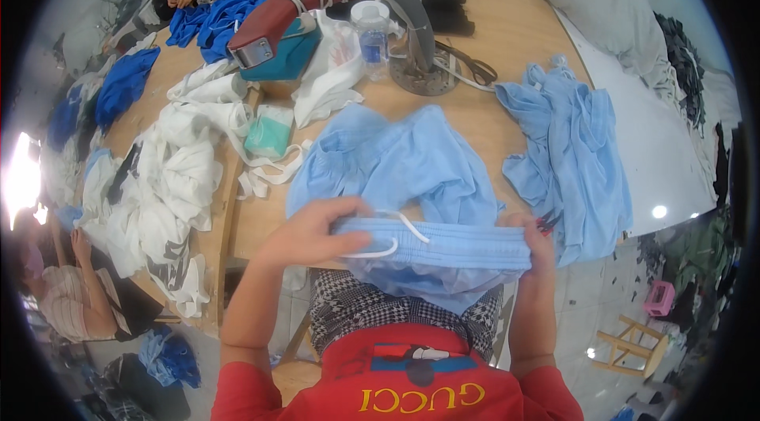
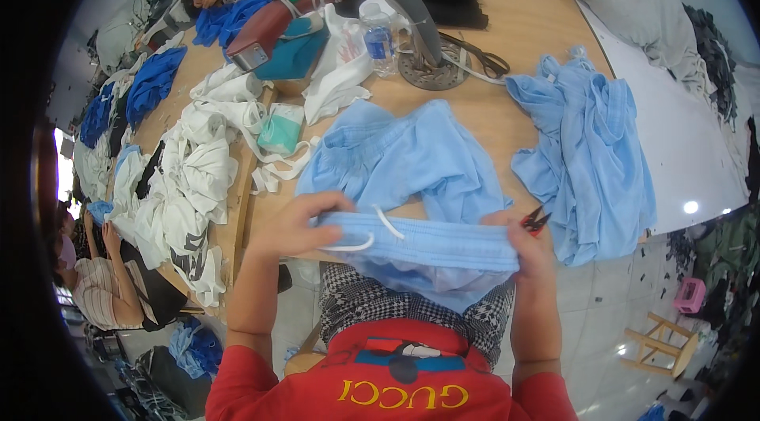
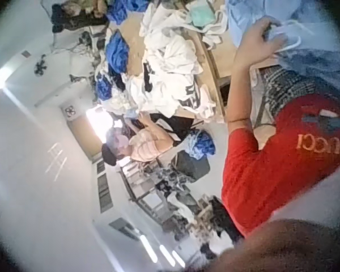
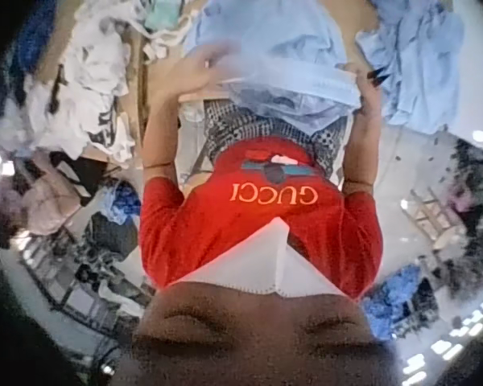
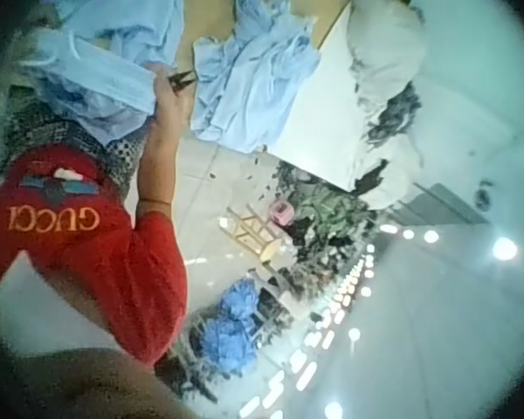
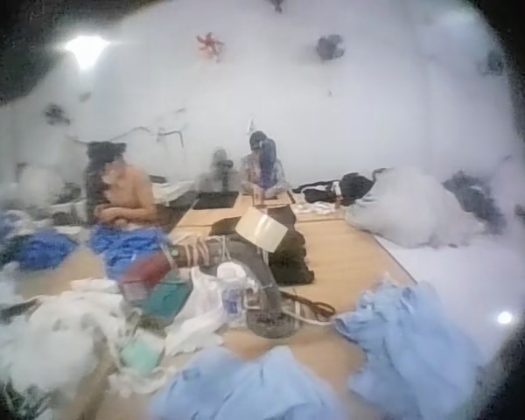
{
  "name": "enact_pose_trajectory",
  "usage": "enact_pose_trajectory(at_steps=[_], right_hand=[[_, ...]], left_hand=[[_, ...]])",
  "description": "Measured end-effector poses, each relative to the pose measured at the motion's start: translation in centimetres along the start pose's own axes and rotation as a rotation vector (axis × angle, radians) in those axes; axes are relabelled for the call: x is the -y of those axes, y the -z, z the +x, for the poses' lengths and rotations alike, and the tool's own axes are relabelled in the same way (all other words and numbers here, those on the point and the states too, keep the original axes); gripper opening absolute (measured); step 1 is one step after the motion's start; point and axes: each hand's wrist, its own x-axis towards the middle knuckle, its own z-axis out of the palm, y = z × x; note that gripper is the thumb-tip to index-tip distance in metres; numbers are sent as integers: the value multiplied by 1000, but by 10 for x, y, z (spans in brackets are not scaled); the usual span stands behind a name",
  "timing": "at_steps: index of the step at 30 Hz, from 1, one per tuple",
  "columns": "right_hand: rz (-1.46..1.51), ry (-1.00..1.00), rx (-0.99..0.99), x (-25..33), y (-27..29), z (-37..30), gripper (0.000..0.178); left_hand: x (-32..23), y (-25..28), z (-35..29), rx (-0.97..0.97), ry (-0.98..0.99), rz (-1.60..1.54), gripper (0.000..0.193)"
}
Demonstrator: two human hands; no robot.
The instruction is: The person trims loose threads from garments using thread snips, holding and turning the fabric by hand.
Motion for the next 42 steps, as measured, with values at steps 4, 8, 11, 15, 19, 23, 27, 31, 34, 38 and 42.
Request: enact_pose_trajectory(at_steps=[4,8,11,15,19,23,27,31,34,38,42], right_hand=[[-41,-35,416,19,-41,11,45],[-1,-11,300,17,-37,10,41],[-33,15,-18,19,-30,8,32],[-62,24,15,14,-14,12,23],[-103,15,-4,16,-25,11,32],[-71,-26,-17,21,-37,13,34],[-26,-28,96,22,-27,13,24],[-39,-58,122,22,-26,15,22],[-63,-70,107,21,-27,16,19],[-115,-66,67,22,-30,21,15],[-115,-62,48,22,-31,21,15]], left_hand=[[-13,-34,40,-374,-383,545,45],[-5,-48,58,123,-464,58,37],[-10,-47,49,292,-38,-327,32],[-2,-55,29,232,146,-671,35],[10,-54,20,203,184,-689,40],[11,-48,16,306,171,-726,46],[20,-47,15,444,161,-711,42],[27,-45,11,457,240,-723,44],[28,-43,9,452,306,-738,50],[27,-43,8,413,281,-730,51],[24,-42,7,412,286,-736,46]])
